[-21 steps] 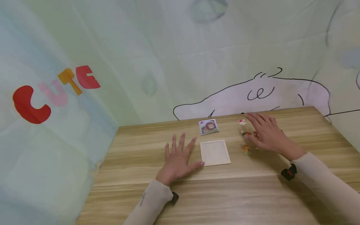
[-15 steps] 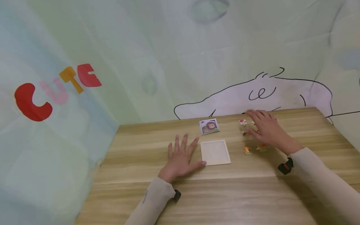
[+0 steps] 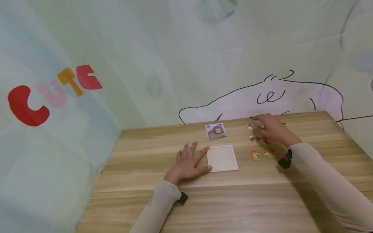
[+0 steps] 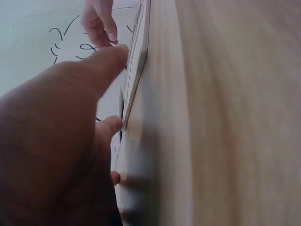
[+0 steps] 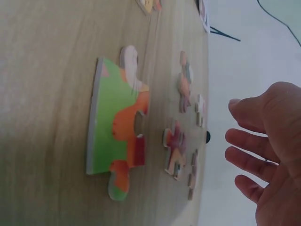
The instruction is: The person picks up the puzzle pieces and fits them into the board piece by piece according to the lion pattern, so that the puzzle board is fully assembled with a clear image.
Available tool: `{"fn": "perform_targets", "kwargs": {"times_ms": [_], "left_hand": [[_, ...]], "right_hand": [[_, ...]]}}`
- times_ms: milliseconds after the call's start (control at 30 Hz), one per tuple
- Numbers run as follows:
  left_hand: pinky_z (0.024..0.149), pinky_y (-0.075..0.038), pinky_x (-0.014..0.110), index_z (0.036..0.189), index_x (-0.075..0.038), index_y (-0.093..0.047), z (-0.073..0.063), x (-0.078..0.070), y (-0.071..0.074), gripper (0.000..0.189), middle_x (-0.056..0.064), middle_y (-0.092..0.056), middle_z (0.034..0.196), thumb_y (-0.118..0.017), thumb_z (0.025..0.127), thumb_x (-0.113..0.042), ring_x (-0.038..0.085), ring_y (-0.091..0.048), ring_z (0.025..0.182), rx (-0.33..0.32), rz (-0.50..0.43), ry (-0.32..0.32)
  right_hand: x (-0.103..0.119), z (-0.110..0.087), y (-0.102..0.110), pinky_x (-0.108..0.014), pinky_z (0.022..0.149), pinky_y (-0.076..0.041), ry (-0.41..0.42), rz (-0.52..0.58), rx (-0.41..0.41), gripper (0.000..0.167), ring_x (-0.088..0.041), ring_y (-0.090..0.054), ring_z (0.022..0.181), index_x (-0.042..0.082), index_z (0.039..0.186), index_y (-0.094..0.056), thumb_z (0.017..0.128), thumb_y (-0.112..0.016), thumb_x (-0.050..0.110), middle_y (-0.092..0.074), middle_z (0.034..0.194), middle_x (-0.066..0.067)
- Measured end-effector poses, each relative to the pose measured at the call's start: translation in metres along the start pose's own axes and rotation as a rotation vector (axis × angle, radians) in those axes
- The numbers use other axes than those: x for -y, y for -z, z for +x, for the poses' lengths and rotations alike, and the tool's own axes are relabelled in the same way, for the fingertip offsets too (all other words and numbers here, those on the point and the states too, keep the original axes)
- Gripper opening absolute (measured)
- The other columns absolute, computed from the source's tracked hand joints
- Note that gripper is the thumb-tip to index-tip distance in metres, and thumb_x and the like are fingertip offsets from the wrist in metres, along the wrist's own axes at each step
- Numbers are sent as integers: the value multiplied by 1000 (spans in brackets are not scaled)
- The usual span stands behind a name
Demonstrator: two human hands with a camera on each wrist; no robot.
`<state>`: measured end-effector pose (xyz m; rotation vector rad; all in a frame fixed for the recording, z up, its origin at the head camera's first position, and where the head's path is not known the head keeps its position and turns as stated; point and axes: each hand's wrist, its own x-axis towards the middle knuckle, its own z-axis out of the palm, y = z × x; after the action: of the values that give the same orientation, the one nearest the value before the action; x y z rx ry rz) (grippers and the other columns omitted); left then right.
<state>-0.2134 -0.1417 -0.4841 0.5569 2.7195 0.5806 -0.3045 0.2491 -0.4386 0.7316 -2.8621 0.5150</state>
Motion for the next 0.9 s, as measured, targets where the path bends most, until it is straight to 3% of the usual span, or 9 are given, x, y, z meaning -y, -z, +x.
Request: {"fn": "perform_targets", "kwargs": {"times_ms": [133,367,667,900], "left_hand": [[128,3,76,170,-51,-16,3,3,2,87,7,9,184,-57,97,-75,46,16,168,2,22,-3],[129,4,75,170,-52,-14,3,4,-1,88,6,10,184,-58,96,-75,44,18,168,18,30,5],[129,3,75,170,-52,-14,1,5,-1,88,7,9,184,-57,97,-75,45,16,168,8,27,11],[128,3,75,170,-52,-13,3,4,-2,89,7,11,184,-57,97,-76,46,17,168,14,34,9]], "right_hand": [[-5,4,-3,-66,103,-53,10,33,37,34,-51,-68,117,-11,131,-67,104,-67,10,-72,129,-33],[-7,13,-11,-61,91,-59,14,58,78,25,-41,-74,98,-10,121,-72,101,-68,5,-77,113,-27],[-8,18,-20,-61,94,-57,3,28,74,22,-43,-69,105,-5,118,-75,100,-69,7,-72,118,-28],[-7,20,-19,-59,92,-55,-36,50,78,22,-41,-67,102,-7,116,-73,100,-71,7,-72,113,-27]]}}
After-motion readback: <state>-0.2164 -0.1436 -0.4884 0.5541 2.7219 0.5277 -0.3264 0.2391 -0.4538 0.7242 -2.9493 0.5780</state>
